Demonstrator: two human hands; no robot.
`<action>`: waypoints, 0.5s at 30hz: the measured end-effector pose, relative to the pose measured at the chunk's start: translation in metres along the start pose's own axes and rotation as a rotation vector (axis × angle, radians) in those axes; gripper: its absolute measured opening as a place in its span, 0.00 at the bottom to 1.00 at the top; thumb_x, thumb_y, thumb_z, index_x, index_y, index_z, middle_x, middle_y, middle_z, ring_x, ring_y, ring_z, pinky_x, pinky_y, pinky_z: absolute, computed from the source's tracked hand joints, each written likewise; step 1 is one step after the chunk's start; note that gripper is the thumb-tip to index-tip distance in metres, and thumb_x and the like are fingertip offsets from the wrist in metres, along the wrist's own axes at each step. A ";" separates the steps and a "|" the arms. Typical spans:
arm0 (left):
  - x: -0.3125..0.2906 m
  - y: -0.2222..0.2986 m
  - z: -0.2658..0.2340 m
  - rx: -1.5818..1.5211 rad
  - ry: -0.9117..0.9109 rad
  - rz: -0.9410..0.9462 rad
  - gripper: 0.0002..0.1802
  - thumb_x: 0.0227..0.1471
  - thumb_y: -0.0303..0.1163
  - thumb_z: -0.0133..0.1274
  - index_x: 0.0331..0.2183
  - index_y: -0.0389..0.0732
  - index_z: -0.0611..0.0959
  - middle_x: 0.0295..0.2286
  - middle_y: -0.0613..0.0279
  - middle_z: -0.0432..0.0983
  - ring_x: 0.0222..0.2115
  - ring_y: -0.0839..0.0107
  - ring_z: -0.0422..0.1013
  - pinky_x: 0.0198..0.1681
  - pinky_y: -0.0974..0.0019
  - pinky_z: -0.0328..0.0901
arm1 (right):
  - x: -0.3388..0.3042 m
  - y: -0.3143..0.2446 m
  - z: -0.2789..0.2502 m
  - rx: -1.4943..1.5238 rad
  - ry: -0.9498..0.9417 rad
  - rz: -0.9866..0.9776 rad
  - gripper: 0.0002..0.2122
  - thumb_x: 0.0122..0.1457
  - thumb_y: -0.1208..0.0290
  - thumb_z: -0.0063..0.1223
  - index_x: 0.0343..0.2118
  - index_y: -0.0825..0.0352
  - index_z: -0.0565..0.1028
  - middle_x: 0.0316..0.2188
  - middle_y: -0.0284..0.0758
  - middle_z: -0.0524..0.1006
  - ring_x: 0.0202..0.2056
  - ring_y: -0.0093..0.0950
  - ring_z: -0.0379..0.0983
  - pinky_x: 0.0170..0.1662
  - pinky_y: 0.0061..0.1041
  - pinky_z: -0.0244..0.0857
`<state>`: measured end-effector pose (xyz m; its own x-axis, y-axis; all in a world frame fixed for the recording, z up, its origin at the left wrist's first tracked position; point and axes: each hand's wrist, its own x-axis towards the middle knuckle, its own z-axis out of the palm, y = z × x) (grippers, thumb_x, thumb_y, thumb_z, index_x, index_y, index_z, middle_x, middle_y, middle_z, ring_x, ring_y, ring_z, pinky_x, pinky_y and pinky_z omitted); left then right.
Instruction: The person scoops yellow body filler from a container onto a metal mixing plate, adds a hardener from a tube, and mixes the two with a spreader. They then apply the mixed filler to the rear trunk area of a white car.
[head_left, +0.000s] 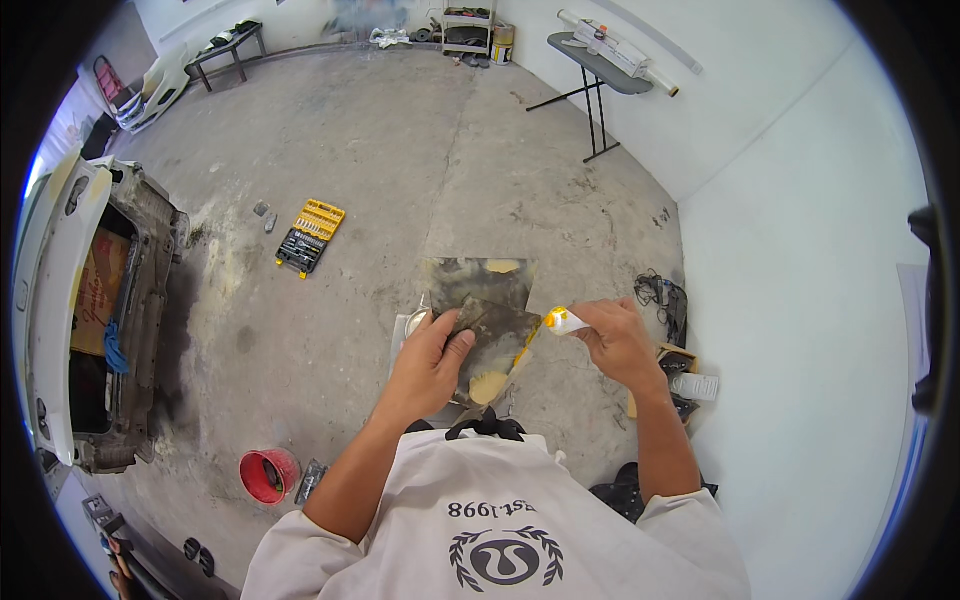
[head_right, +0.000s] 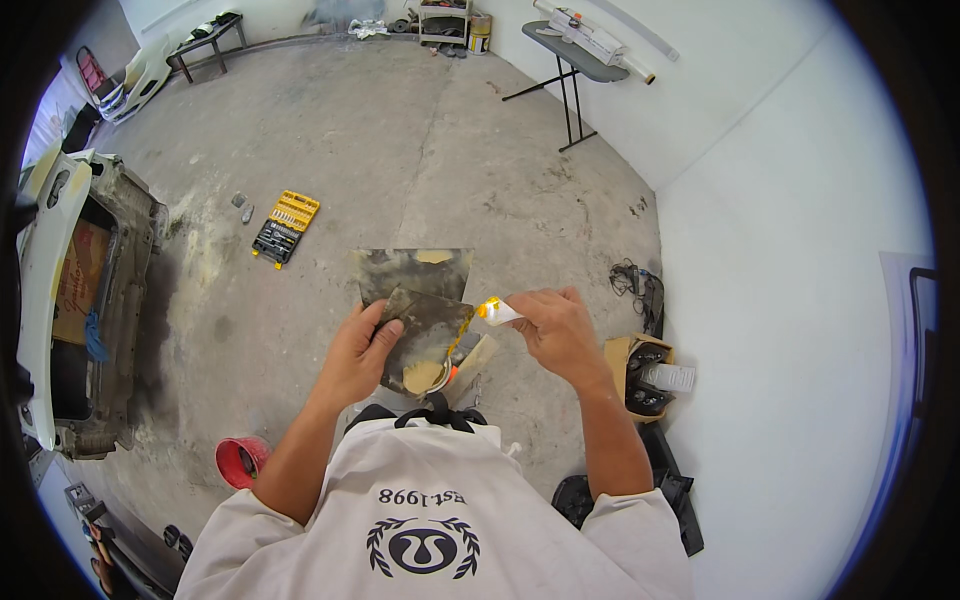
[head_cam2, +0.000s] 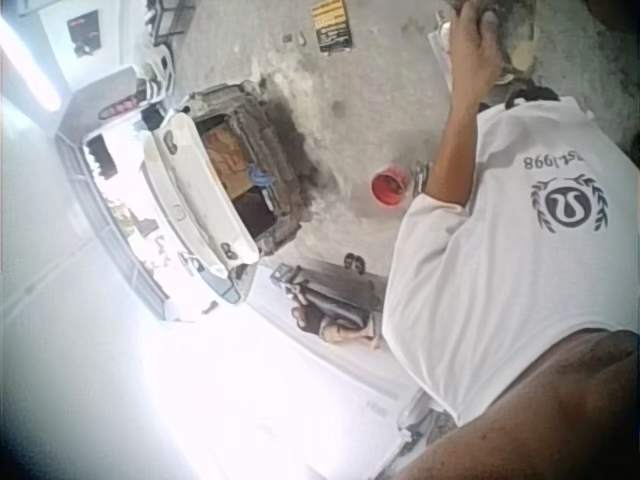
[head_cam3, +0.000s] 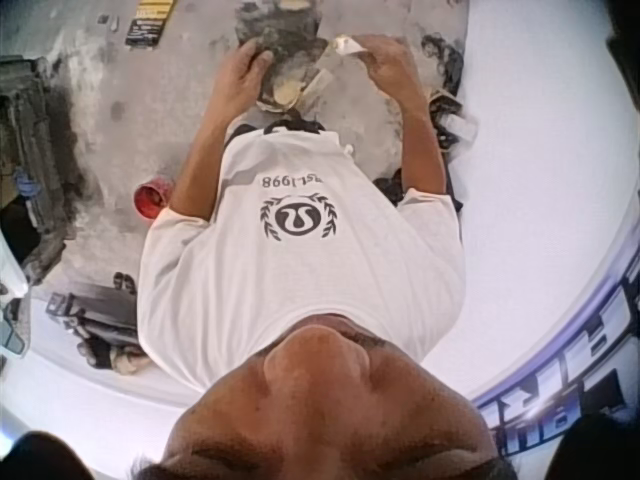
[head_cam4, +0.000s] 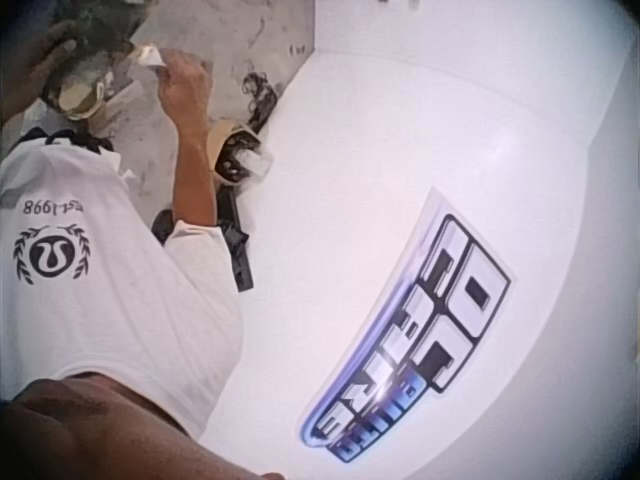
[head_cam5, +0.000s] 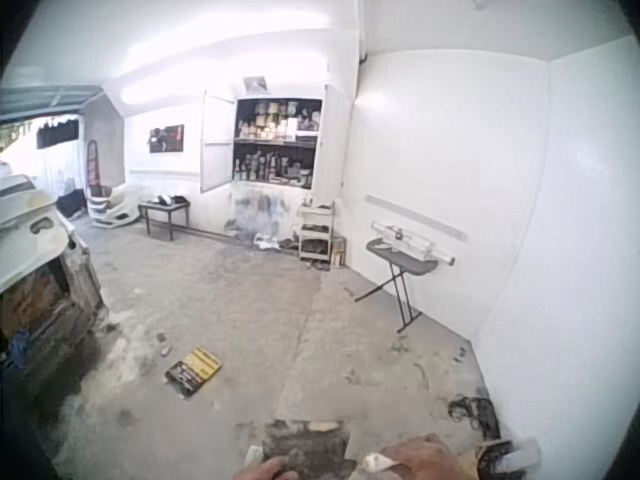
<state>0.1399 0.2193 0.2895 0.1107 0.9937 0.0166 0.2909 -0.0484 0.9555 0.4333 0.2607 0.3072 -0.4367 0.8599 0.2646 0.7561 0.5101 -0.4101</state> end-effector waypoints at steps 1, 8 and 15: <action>0.000 -0.001 0.001 -0.013 -0.002 -0.001 0.16 0.66 0.33 0.51 0.50 0.35 0.79 0.40 0.45 0.74 0.41 0.47 0.72 0.47 0.56 0.67 | 0.000 0.000 0.001 -0.001 -0.007 0.000 0.09 0.56 0.72 0.65 0.40 0.59 0.81 0.36 0.29 0.84 0.38 0.28 0.79 0.43 0.32 0.58; 0.005 -0.002 -0.003 0.041 -0.042 0.036 0.16 0.66 0.32 0.51 0.50 0.33 0.79 0.41 0.42 0.74 0.42 0.42 0.72 0.47 0.54 0.67 | 0.001 0.002 0.001 -0.049 -0.044 -0.014 0.08 0.56 0.72 0.65 0.39 0.58 0.81 0.35 0.28 0.84 0.37 0.29 0.78 0.42 0.32 0.57; 0.004 0.007 -0.005 0.098 -0.062 0.106 0.15 0.64 0.29 0.52 0.49 0.32 0.79 0.47 0.39 0.75 0.48 0.39 0.72 0.51 0.53 0.67 | 0.002 -0.001 0.001 -0.106 -0.094 0.003 0.07 0.55 0.71 0.64 0.37 0.57 0.81 0.34 0.29 0.84 0.37 0.29 0.78 0.42 0.32 0.57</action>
<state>0.1374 0.2231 0.2977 0.2033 0.9745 0.0948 0.3652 -0.1653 0.9161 0.4312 0.2613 0.3077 -0.4739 0.8623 0.1783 0.8028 0.5063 -0.3150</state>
